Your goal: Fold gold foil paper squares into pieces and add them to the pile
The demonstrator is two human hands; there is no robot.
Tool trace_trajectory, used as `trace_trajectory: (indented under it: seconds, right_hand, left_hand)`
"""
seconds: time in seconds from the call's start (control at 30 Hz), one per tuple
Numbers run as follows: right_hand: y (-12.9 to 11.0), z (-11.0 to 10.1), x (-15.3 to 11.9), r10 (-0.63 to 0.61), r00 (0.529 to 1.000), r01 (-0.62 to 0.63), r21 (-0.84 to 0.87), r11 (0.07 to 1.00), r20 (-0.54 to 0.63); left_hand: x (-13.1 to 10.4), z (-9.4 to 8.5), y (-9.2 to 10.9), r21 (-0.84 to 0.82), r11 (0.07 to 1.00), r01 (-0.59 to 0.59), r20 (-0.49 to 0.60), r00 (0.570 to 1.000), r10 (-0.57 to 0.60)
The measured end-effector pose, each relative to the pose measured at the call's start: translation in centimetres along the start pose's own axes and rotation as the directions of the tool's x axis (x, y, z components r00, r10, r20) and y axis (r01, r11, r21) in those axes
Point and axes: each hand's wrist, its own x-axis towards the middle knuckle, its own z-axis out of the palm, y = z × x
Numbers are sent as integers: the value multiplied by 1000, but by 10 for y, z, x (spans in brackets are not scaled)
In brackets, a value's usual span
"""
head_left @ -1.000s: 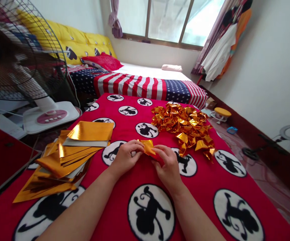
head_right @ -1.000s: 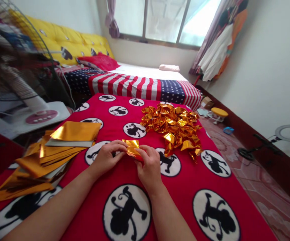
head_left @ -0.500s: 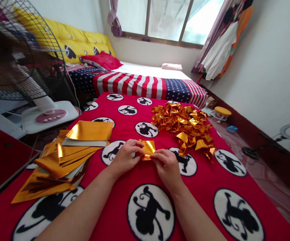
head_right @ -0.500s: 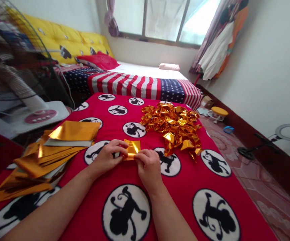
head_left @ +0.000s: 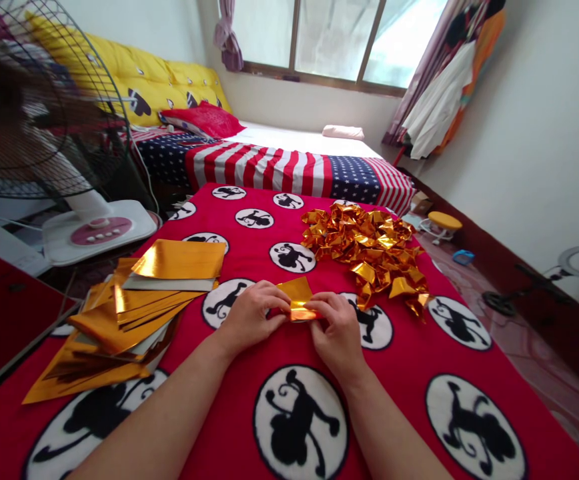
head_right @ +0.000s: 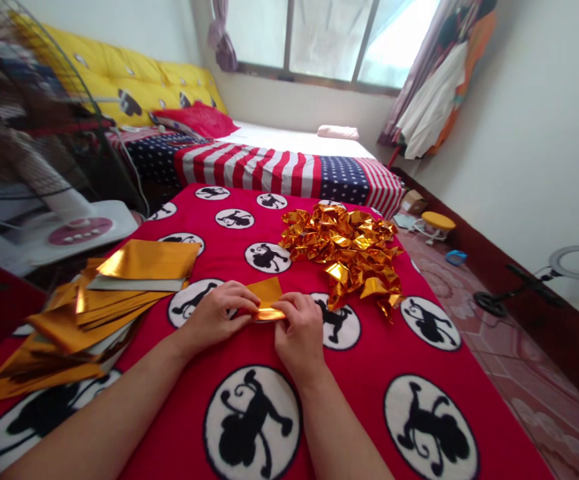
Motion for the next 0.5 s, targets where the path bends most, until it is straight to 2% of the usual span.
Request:
trace_trajectory:
  seconds: [0.13, 0.27, 0.4, 0.5]
  right_hand:
    - [-10, -2, 0, -156, 980, 159, -12, 987, 127]
    - [-14, 1, -2, -175, 960, 177, 10, 984, 220]
    - [-10, 4, -3, -149, 966, 151, 7, 989, 212]
    - [-6, 4, -3, -147, 978, 143, 39, 989, 149]
  left_hand:
    - [0, -6, 4, 36, 999, 15, 49, 999, -17]
    - [0, -4, 1, 51, 998, 46, 55, 997, -49]
    - [1, 4, -5, 126, 988, 93, 23, 995, -96]
    - [0, 7, -7, 163, 977, 135, -32, 991, -132]
